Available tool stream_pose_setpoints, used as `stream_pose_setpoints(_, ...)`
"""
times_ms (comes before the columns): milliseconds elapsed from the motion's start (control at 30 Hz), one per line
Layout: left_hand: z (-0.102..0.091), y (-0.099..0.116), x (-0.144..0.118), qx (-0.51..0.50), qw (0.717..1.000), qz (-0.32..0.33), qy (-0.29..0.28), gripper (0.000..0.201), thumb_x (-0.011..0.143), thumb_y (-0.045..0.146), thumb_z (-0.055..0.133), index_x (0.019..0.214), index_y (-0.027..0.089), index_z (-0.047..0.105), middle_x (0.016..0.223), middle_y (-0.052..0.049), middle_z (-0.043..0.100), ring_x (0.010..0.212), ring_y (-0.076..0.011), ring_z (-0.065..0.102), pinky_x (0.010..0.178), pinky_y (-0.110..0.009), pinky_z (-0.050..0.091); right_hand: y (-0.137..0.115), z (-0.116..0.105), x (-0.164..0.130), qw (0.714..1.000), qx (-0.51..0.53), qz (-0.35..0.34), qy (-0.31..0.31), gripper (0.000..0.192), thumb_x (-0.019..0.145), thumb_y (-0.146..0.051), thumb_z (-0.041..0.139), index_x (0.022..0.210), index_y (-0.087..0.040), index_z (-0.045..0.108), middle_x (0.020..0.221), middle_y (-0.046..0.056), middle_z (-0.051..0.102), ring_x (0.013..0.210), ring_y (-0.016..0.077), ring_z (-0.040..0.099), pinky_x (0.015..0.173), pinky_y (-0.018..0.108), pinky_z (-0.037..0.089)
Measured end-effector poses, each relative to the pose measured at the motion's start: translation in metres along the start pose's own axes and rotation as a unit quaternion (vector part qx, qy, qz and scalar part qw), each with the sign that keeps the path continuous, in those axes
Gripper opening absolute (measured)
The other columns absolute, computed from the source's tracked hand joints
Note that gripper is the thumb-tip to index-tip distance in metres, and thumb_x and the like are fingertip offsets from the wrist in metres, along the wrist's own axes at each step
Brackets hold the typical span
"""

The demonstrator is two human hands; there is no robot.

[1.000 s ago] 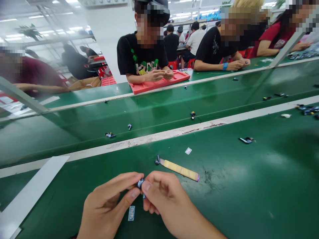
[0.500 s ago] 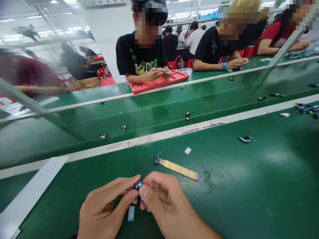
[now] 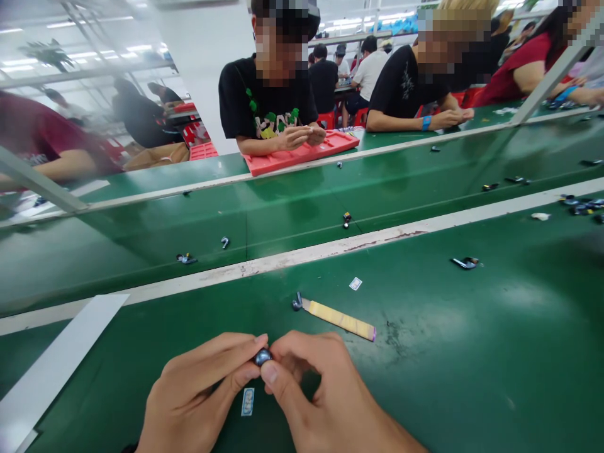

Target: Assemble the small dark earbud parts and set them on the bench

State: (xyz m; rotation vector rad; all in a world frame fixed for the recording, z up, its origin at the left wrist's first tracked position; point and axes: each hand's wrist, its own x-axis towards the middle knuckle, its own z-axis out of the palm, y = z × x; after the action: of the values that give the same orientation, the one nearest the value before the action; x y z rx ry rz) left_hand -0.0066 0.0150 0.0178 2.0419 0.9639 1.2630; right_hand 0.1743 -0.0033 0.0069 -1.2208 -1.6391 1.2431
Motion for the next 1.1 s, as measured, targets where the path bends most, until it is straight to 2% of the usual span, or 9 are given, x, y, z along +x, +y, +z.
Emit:
stream_pose_setpoints(133,-0.003,0.0,-0.001,0.012,1.0,0.009,-0.01,0.03,0.086,0.006,0.068,0.11,0.022,0.078,0.087,-0.004,0.078,0.067,-0.0129,0.074,0.059,-0.014,0.058,-0.001,0.002,0.0,0.999,0.046,-0.01,0.003,0.032,0.096,-0.041,0.052,0.078,-0.017,0.064,0.07,0.006,0.068,0.063,0.016,0.062,0.059,0.026,0.05)
stream_pose_setpoints(267,-0.005,0.001,0.0,0.041,0.998,0.029,-0.03,0.028,0.087,0.006,0.066,0.107,0.022,0.079,0.083,-0.003,0.078,0.064,-0.0115,0.073,0.058,-0.012,0.058,-0.003,0.001,0.0,0.993,0.105,0.037,-0.03,0.036,0.095,-0.046,0.054,0.078,-0.016,0.063,0.066,0.006,0.067,0.057,0.0141,0.06,0.049,0.022,0.047)
stream_pose_setpoints(433,-0.005,0.003,0.001,0.055,0.997,0.038,-0.03,0.022,0.087,0.005,0.066,0.097,0.019,0.079,0.076,-0.002,0.078,0.06,-0.0109,0.073,0.057,-0.011,0.057,-0.002,0.002,0.0,0.984,0.155,0.076,-0.033,0.039,0.092,-0.051,0.058,0.081,-0.015,0.064,0.067,0.006,0.067,0.055,0.0123,0.059,0.047,0.02,0.049)
stream_pose_setpoints(533,-0.005,0.0,-0.001,0.032,0.999,0.015,-0.027,0.022,0.086,0.004,0.066,0.096,0.019,0.079,0.078,-0.001,0.079,0.06,-0.0101,0.073,0.056,-0.009,0.056,-0.002,0.002,0.001,0.983,0.164,0.072,-0.034,0.039,0.093,-0.051,0.058,0.08,-0.014,0.064,0.069,0.007,0.067,0.056,0.012,0.059,0.048,0.02,0.05)
stream_pose_setpoints(633,-0.005,-0.004,-0.003,0.032,0.999,0.02,-0.029,0.024,0.086,0.003,0.066,0.1,0.019,0.077,0.08,-0.002,0.079,0.062,-0.0112,0.074,0.057,-0.011,0.057,-0.001,0.002,0.0,0.985,0.157,0.062,-0.035,0.039,0.094,-0.05,0.057,0.079,-0.015,0.064,0.07,0.007,0.067,0.057,0.0124,0.06,0.048,0.02,0.049)
stream_pose_setpoints(867,-0.003,0.001,-0.001,0.046,0.995,0.047,-0.074,0.021,0.095,0.011,0.057,0.103,0.018,0.075,0.081,-0.005,0.078,0.061,-0.0141,0.073,0.056,-0.016,0.059,0.009,-0.003,-0.007,0.996,0.047,0.054,-0.048,0.035,0.097,-0.045,0.053,0.082,-0.016,0.067,0.07,0.007,0.069,0.062,0.0158,0.062,0.052,0.023,0.05)
stream_pose_setpoints(1000,0.0,0.007,0.004,0.061,0.996,0.042,-0.042,0.023,0.098,0.02,0.054,0.091,0.017,0.076,0.079,-0.006,0.079,0.059,-0.0142,0.074,0.053,-0.013,0.059,0.008,-0.004,-0.008,0.992,0.087,0.072,-0.055,0.035,0.096,-0.047,0.053,0.085,-0.016,0.067,0.07,0.006,0.066,0.06,0.0153,0.062,0.052,0.024,0.051)
stream_pose_setpoints(1100,0.001,0.006,0.005,0.056,0.996,0.046,-0.054,0.024,0.099,0.021,0.053,0.094,0.018,0.076,0.076,-0.005,0.077,0.056,-0.0127,0.071,0.05,-0.013,0.057,0.006,-0.004,-0.007,0.988,0.121,0.073,-0.057,0.036,0.094,-0.049,0.055,0.083,-0.016,0.065,0.07,0.006,0.064,0.058,0.0143,0.061,0.051,0.024,0.052)
